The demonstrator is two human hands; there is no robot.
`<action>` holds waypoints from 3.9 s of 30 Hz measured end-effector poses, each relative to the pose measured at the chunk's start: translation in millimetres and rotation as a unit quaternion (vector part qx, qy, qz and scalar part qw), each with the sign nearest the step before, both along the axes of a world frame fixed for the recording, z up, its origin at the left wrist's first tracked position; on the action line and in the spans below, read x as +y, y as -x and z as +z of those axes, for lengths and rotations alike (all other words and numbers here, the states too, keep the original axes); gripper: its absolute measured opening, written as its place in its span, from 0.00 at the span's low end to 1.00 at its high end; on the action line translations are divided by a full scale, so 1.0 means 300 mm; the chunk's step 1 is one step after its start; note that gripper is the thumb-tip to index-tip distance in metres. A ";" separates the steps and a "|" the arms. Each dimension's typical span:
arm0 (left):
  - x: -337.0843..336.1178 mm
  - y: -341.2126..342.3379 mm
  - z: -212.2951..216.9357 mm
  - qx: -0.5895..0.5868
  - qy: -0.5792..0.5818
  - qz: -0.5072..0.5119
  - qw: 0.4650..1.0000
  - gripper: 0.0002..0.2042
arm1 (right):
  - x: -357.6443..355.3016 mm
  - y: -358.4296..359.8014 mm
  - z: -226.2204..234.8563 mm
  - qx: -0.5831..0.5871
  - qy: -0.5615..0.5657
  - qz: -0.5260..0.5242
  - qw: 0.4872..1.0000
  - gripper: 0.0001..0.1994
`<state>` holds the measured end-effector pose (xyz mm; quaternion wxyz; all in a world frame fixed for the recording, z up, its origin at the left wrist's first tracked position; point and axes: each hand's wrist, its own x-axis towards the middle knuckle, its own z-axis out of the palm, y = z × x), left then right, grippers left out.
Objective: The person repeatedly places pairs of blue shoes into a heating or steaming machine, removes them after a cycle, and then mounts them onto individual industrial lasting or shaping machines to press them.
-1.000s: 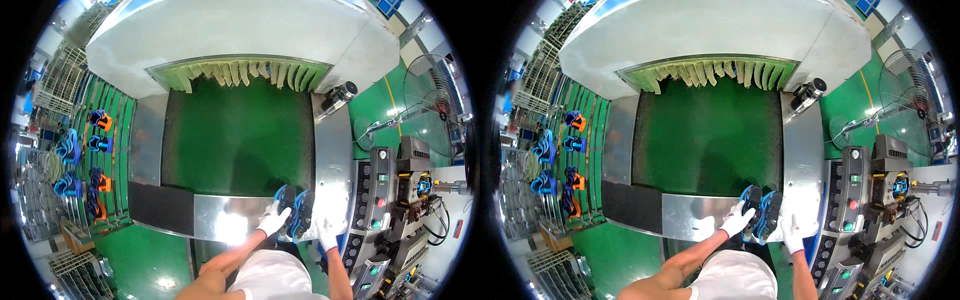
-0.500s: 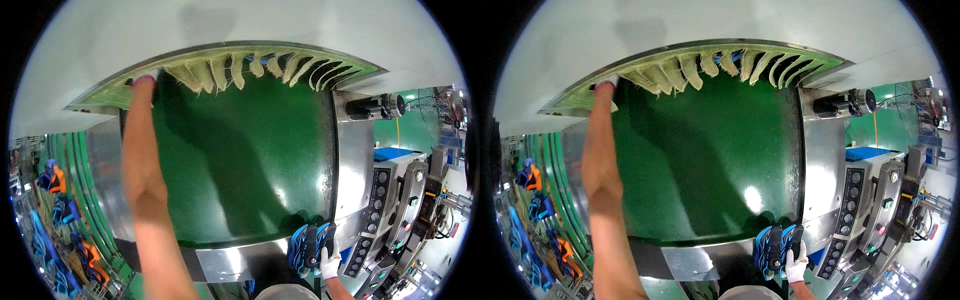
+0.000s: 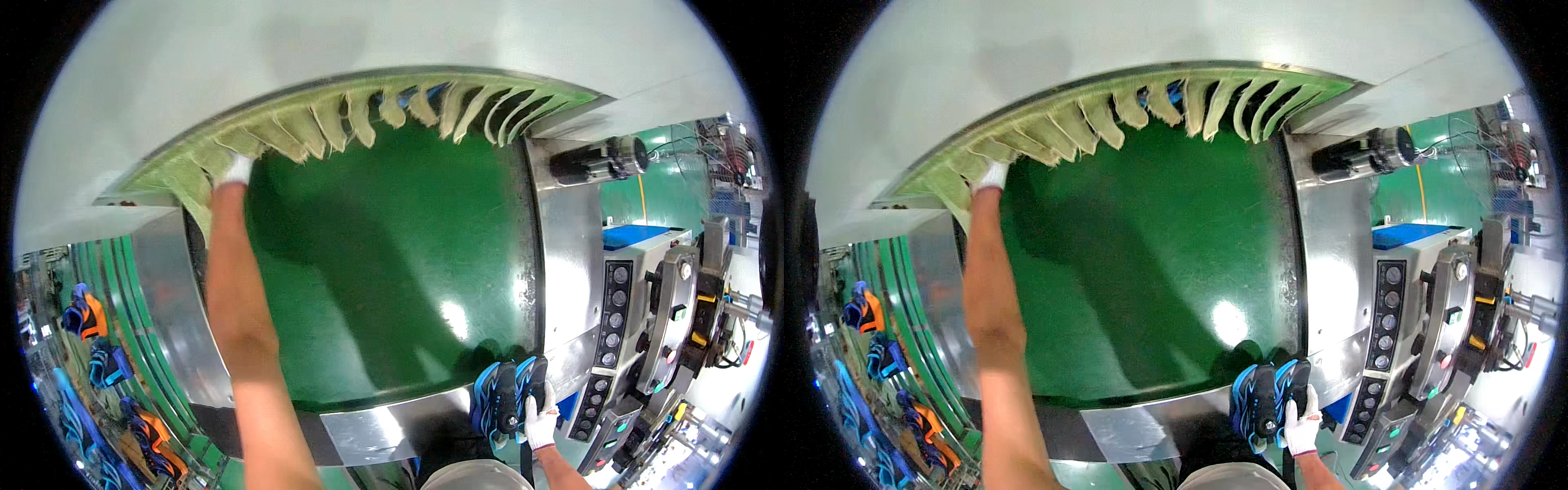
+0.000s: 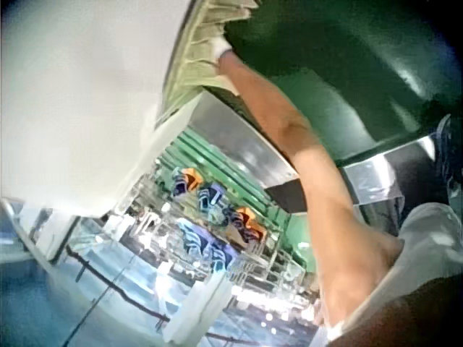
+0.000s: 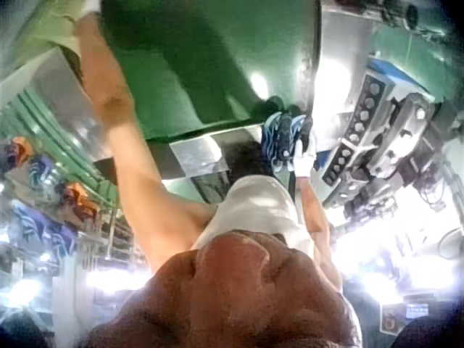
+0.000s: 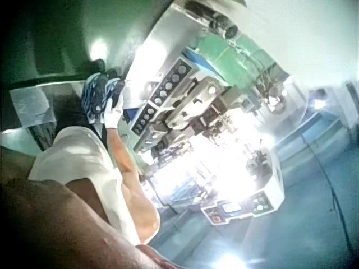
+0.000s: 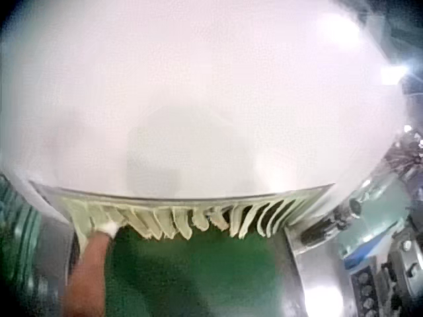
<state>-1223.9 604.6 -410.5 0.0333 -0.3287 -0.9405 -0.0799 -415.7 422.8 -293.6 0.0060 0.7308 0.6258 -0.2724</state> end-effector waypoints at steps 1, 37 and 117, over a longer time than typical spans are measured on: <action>-0.051 -0.057 0.024 0.013 -0.041 -0.009 0.999 0.31 | 0.023 0.029 0.019 0.012 -0.002 0.010 1.000 0.32; -0.234 -2.868 1.463 -0.081 -0.217 -0.800 0.554 0.05 | -0.077 -0.676 1.003 0.192 -0.433 0.002 0.881 0.31; -0.750 -2.628 0.369 -0.363 -0.216 -0.202 0.884 0.37 | -0.013 -0.802 0.319 0.146 -0.030 0.083 0.985 0.53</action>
